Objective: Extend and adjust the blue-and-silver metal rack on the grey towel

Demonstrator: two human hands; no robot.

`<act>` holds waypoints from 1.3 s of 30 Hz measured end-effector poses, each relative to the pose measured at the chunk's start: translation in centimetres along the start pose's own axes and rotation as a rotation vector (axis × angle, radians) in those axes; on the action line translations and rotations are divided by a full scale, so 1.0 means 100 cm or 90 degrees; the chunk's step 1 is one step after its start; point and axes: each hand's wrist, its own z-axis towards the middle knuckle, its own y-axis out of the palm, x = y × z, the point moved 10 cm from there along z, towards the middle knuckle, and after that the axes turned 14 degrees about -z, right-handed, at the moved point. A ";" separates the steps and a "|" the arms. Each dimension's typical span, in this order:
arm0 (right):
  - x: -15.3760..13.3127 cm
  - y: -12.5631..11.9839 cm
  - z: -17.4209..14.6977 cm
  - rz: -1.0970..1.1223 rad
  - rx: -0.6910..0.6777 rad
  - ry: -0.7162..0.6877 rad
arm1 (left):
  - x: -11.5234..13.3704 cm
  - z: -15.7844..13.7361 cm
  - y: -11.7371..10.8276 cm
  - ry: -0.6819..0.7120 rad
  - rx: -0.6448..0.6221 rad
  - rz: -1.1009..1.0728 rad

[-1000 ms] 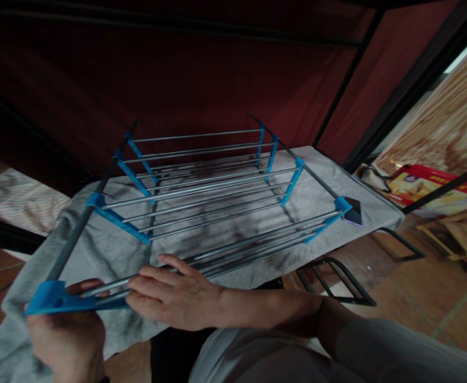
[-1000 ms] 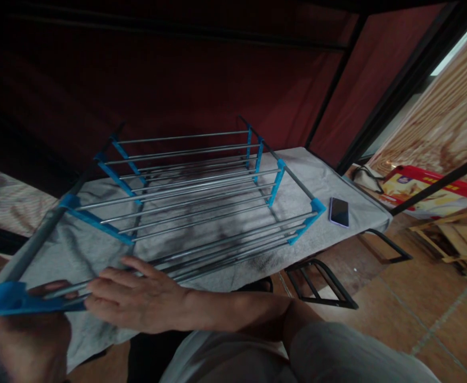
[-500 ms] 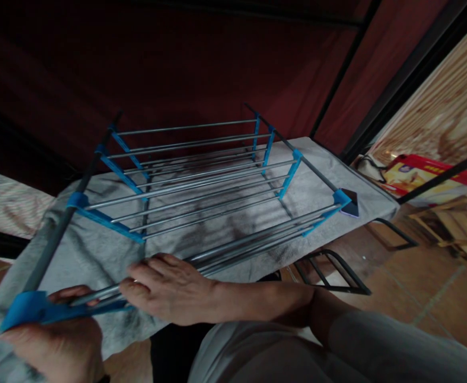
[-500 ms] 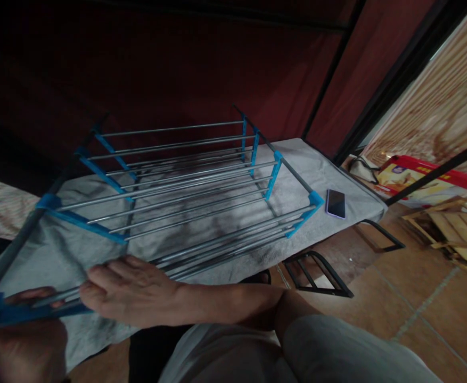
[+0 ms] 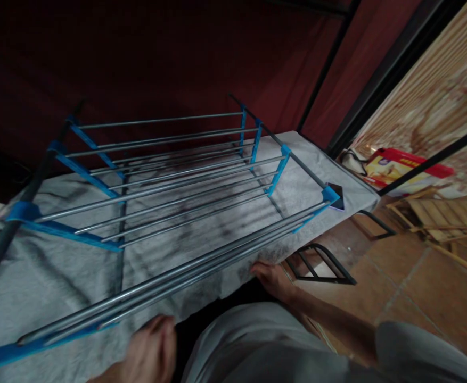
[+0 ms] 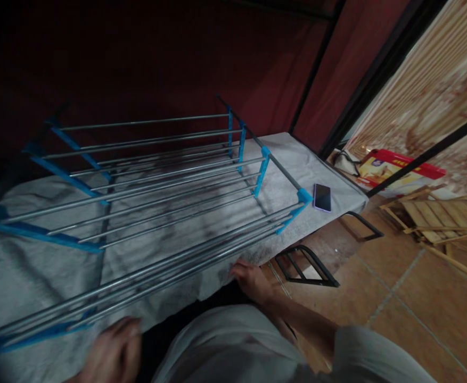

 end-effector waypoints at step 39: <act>0.195 -0.080 -0.019 -0.050 0.263 0.404 | -0.026 0.096 0.194 -0.129 -0.331 0.002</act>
